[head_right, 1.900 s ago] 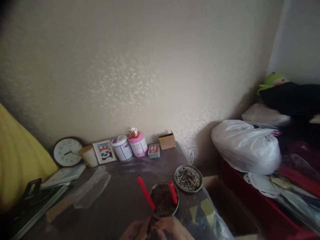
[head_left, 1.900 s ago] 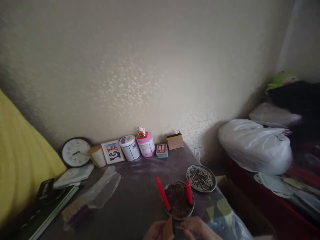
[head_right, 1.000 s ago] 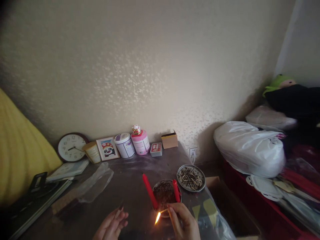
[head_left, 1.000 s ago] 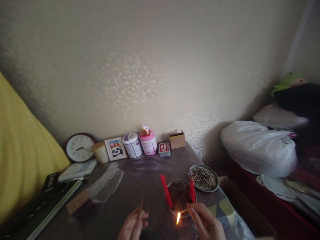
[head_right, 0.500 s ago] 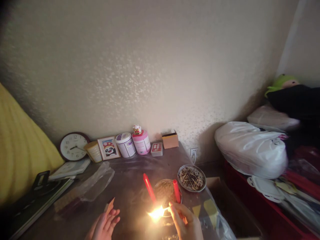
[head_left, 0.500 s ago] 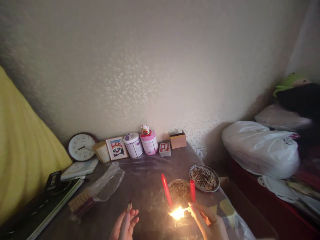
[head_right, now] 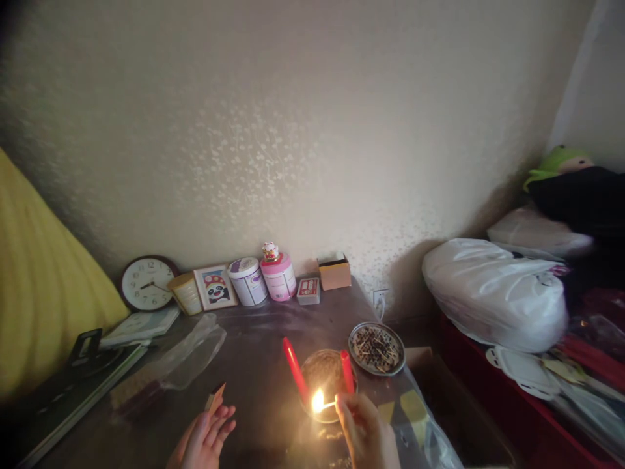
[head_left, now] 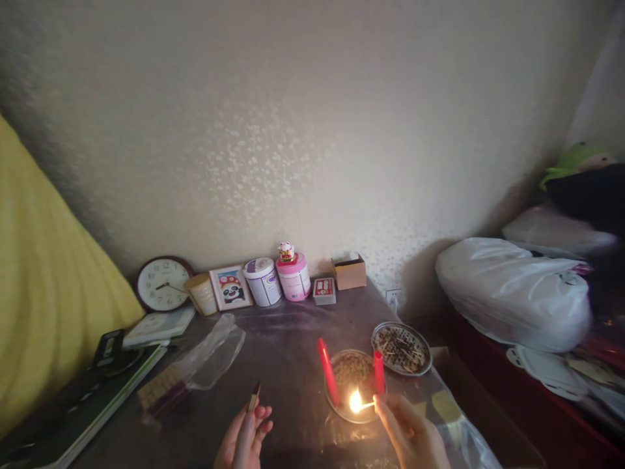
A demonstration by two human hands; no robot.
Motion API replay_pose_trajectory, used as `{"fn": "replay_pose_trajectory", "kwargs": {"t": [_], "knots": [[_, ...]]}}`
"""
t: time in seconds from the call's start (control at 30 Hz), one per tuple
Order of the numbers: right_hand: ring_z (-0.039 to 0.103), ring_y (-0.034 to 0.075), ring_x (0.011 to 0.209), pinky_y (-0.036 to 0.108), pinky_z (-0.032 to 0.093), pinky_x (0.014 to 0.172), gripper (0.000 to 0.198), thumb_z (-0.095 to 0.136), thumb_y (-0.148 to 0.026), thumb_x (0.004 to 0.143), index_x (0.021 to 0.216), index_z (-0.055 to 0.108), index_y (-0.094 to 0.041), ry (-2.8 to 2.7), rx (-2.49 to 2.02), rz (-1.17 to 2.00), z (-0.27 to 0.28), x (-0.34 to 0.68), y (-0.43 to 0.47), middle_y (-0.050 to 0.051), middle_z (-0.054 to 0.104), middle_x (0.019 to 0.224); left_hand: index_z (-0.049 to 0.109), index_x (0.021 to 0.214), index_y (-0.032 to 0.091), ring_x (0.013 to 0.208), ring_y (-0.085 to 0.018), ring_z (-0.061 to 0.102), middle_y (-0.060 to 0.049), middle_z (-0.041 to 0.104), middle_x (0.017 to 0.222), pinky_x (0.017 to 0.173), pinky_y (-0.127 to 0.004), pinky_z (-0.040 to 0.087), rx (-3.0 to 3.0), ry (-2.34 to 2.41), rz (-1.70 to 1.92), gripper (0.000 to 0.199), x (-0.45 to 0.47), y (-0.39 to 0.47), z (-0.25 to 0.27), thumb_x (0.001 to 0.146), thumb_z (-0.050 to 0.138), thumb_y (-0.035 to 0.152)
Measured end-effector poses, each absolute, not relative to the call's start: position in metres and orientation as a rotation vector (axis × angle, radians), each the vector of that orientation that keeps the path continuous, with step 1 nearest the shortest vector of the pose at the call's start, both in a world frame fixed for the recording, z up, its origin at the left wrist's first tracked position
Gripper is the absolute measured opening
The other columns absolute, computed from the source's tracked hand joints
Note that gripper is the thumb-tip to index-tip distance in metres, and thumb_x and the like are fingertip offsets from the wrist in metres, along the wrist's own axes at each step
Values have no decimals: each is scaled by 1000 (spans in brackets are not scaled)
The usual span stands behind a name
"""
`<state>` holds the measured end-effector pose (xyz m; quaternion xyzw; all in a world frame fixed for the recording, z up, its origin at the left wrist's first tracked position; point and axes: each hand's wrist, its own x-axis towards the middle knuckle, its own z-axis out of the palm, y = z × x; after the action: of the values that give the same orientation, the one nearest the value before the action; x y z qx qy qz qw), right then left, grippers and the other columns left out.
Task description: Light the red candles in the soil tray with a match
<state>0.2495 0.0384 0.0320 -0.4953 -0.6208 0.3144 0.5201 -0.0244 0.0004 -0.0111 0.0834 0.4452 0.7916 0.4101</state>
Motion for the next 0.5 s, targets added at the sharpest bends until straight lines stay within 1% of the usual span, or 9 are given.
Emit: {"fn": "replay_pose_trajectory", "kwargs": {"t": [0.1, 0.17, 0.27, 0.33, 0.43, 0.5], "knots": [[61, 17, 54, 18, 50, 50, 38, 54, -52, 86, 69, 68, -20, -1523, -1187, 689, 29, 249, 40, 2, 65, 60, 78, 71, 18, 67, -22, 73, -9, 77, 70, 58, -26, 61, 208, 1103, 1989, 48, -24, -1, -9, 32, 94, 41], [62, 16, 55, 18, 50, 52, 39, 55, -54, 86, 70, 68, -21, -1545, -1177, 679, 26, 250, 42, 1, 66, 62, 78, 73, 18, 67, -21, 73, -9, 77, 71, 58, -26, 61, 203, 1093, 1991, 48, -23, -1, -6, 33, 94, 40], [64, 16, 58, 17, 50, 56, 37, 56, -53, 86, 73, 68, -21, -1574, -1156, 692, 22, 252, 45, 1, 68, 65, 76, 65, 18, 63, -21, 72, -8, 76, 65, 55, -25, 60, 166, 1091, 2002, 46, -21, 0, -3, 28, 94, 39], [65, 15, 58, 16, 50, 56, 34, 56, -51, 86, 75, 68, -21, -1591, -1163, 709, 21, 253, 46, 0, 68, 65, 75, 61, 18, 62, -21, 72, -8, 76, 64, 55, -25, 60, 156, 1085, 2006, 46, -19, 0, -3, 25, 94, 39], [63, 15, 57, 16, 49, 54, 32, 57, -49, 86, 75, 68, -21, -1603, -1191, 710, 21, 255, 45, -1, 67, 63, 76, 69, 18, 65, -21, 72, -8, 77, 69, 56, -26, 60, 166, 1089, 2006, 48, -18, -1, -3, 30, 94, 40], [63, 15, 57, 16, 49, 54, 32, 56, -49, 86, 74, 67, -22, -1603, -1199, 706, 21, 255, 44, -1, 67, 63, 76, 70, 17, 65, -21, 72, -9, 76, 69, 57, -26, 59, 171, 1102, 1995, 48, -19, -2, -4, 32, 94, 40]]}}
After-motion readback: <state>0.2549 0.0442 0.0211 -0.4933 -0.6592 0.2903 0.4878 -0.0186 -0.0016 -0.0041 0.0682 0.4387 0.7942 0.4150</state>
